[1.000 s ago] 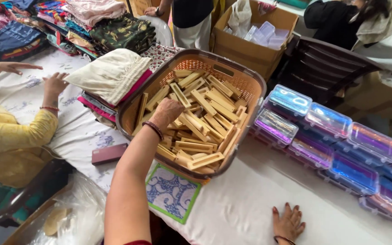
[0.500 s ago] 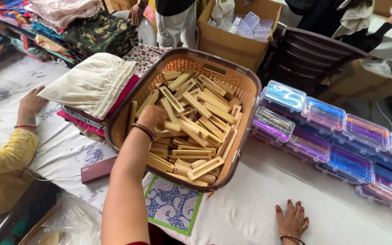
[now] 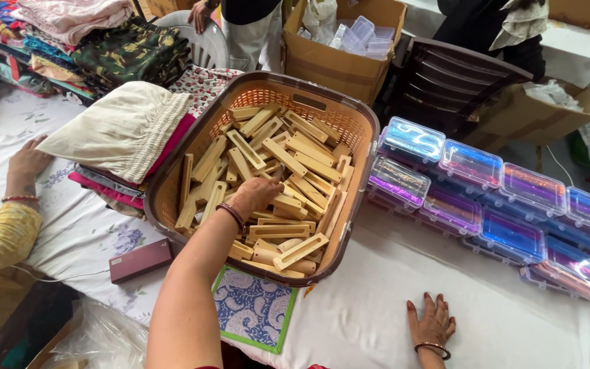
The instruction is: Cleaning and preparing small wooden blocks using a cloth.
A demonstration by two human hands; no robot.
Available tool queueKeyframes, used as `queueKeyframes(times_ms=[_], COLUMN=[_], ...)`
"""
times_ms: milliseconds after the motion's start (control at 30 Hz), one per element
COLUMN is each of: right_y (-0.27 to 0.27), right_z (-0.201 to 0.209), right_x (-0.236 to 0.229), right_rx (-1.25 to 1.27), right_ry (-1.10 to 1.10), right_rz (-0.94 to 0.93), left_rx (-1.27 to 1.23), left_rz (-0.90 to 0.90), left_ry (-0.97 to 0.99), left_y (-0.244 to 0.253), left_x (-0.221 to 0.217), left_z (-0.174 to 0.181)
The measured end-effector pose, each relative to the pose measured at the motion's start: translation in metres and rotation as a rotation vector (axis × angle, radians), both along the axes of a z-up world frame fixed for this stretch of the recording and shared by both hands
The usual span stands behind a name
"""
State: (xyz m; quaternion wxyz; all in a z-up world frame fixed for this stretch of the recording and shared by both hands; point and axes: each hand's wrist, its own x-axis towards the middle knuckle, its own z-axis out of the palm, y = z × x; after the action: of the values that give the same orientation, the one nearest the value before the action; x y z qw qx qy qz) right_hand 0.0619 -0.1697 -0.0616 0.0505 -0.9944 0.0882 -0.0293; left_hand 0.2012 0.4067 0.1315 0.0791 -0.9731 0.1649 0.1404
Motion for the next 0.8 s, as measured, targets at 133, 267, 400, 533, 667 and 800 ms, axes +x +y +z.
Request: queueKeyframes(times_ms=[133,267,400,533,667,800], right_y=[0.002,0.005,-0.002,-0.021,-0.063,-0.125], right_z=[0.003,0.012,0.012,0.033,0.074,0.079], right_x=[0.003,0.0,0.001,0.0,-0.026,-0.068], right_rx=[-0.005,0.044,0.05,0.103,0.082,-0.119], right_ry=[0.041,0.104,0.077,0.207,0.472,0.317], right_rz=[-0.016,-0.032,-0.014,0.062,0.217,0.02], left_rx=[0.21,0.349,0.1,-0.402,-0.464,-0.452], left_rz=[0.001,0.1,0.15,0.148,-0.024,-0.009], left_ry=[-0.018,-0.105,-0.532,-0.476,-0.345,-0.213], left_y=[-0.02,-0.042,-0.104,-0.206,-0.312,-0.4], left_x=[-0.005,-0.011,-0.04,-0.073,-0.075,-0.086], left_z=[0.029,0.086,0.143,0.151,0.057,-0.078])
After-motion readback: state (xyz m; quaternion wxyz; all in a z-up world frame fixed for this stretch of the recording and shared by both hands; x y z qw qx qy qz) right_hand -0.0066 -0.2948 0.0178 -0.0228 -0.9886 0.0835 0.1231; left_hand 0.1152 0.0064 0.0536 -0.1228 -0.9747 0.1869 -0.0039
